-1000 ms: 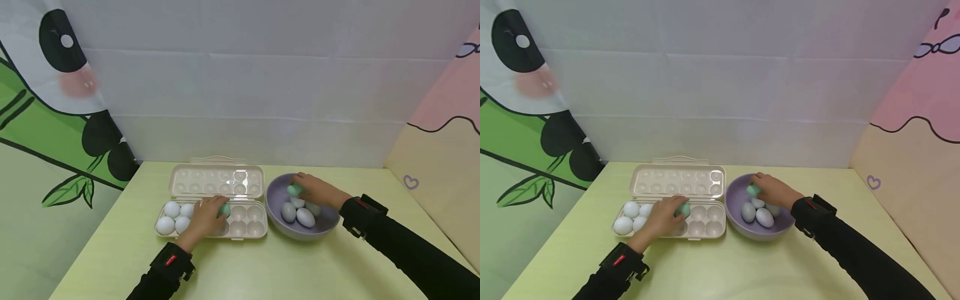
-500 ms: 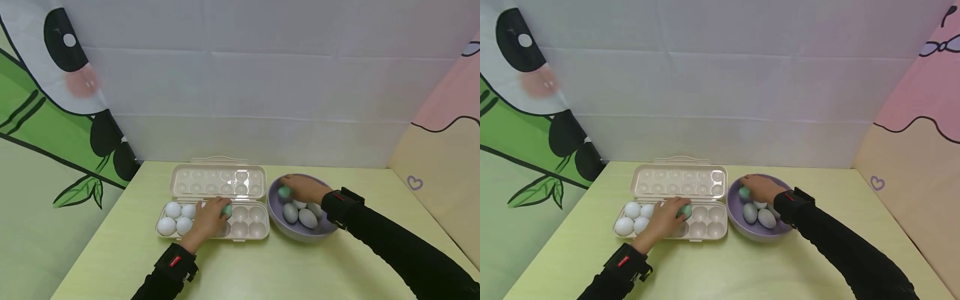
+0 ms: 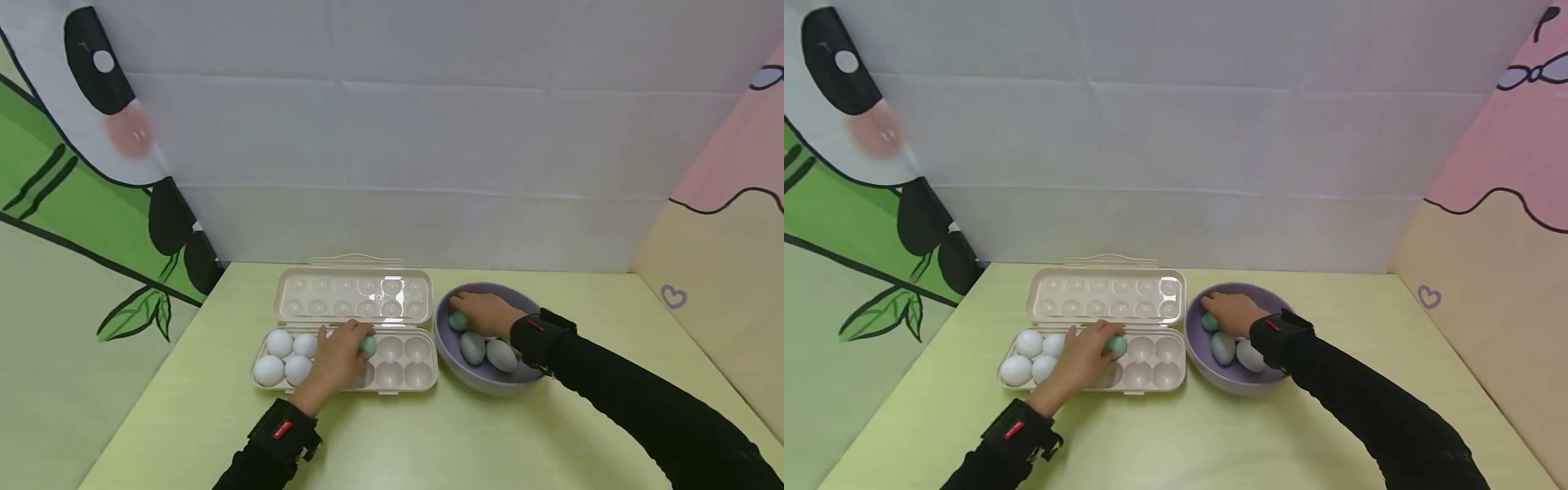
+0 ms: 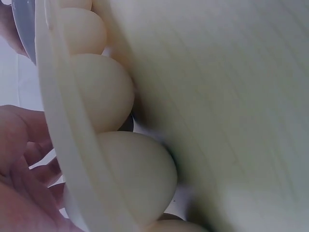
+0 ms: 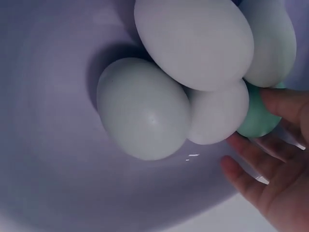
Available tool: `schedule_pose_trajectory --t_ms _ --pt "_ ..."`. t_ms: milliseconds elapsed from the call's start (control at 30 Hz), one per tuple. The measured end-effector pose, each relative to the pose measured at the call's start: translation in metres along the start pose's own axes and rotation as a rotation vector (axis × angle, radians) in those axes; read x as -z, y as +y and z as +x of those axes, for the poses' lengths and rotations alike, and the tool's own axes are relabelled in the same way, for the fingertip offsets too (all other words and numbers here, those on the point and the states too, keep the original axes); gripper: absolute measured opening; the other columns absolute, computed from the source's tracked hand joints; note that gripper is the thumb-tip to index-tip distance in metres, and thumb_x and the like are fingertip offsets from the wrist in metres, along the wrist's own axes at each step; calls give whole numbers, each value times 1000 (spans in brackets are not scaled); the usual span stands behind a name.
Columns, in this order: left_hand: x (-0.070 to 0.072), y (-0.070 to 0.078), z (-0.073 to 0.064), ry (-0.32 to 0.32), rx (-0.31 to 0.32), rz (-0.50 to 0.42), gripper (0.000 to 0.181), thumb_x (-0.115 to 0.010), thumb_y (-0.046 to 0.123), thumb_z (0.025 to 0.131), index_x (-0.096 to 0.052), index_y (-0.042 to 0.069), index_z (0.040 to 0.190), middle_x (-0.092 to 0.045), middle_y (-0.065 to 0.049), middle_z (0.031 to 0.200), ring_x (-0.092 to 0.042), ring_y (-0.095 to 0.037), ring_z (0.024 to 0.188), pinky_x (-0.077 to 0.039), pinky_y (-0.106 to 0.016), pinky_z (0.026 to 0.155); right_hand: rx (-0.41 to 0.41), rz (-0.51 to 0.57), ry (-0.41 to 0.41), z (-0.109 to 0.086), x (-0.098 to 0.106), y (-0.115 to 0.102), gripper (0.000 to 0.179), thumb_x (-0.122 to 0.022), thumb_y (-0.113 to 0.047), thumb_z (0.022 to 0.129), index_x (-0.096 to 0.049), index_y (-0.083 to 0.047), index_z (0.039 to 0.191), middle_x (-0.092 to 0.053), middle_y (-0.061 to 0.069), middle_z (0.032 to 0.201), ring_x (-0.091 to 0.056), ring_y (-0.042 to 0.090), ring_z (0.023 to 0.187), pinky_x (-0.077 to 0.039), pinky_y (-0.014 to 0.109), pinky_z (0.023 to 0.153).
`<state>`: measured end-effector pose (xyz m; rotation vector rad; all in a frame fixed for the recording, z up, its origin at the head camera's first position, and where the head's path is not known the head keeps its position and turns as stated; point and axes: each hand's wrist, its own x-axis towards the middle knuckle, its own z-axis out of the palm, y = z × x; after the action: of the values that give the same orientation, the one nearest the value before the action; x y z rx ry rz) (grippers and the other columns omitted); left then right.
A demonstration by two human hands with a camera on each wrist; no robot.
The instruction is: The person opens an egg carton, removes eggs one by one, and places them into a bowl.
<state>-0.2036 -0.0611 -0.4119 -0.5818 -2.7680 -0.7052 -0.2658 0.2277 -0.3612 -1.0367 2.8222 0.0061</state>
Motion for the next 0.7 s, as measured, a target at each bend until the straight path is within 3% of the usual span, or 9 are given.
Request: schedule_pose_trajectory --t_ms 200,400,567,700 --pt "-3 0 2 39 -67 -12 37 -72 2 66 -57 12 99 -57 -6 96 -55 -26 94 -29 -66 91 -78 36 -68 -3 1 1 37 -55 -6 86 -43 -4 120 -50 17 114 -49 32 104 -42 45 88" --pt "0 0 -2 73 -72 -61 38 -73 -2 62 -58 10 95 -56 -4 91 -54 -26 83 -45 -43 75 -133 90 -163 -5 10 -1 40 -47 -9 90 -37 -3 129 -45 20 125 -43 33 115 -38 45 95" --pt "14 8 -3 111 -67 -219 40 -69 -7 65 -57 10 99 -54 -3 97 -55 -24 87 -47 -39 72 -115 153 -72 -14 31 -3 36 -40 -3 90 -43 -5 125 -51 13 118 -50 26 107 -43 40 88" --pt "24 15 -1 127 -109 -389 40 -69 -9 69 -55 9 103 -53 -3 101 -55 -20 91 -49 -36 77 -79 233 18 -27 47 -12 36 -38 -3 89 -45 -6 124 -51 12 117 -50 24 106 -44 39 87"
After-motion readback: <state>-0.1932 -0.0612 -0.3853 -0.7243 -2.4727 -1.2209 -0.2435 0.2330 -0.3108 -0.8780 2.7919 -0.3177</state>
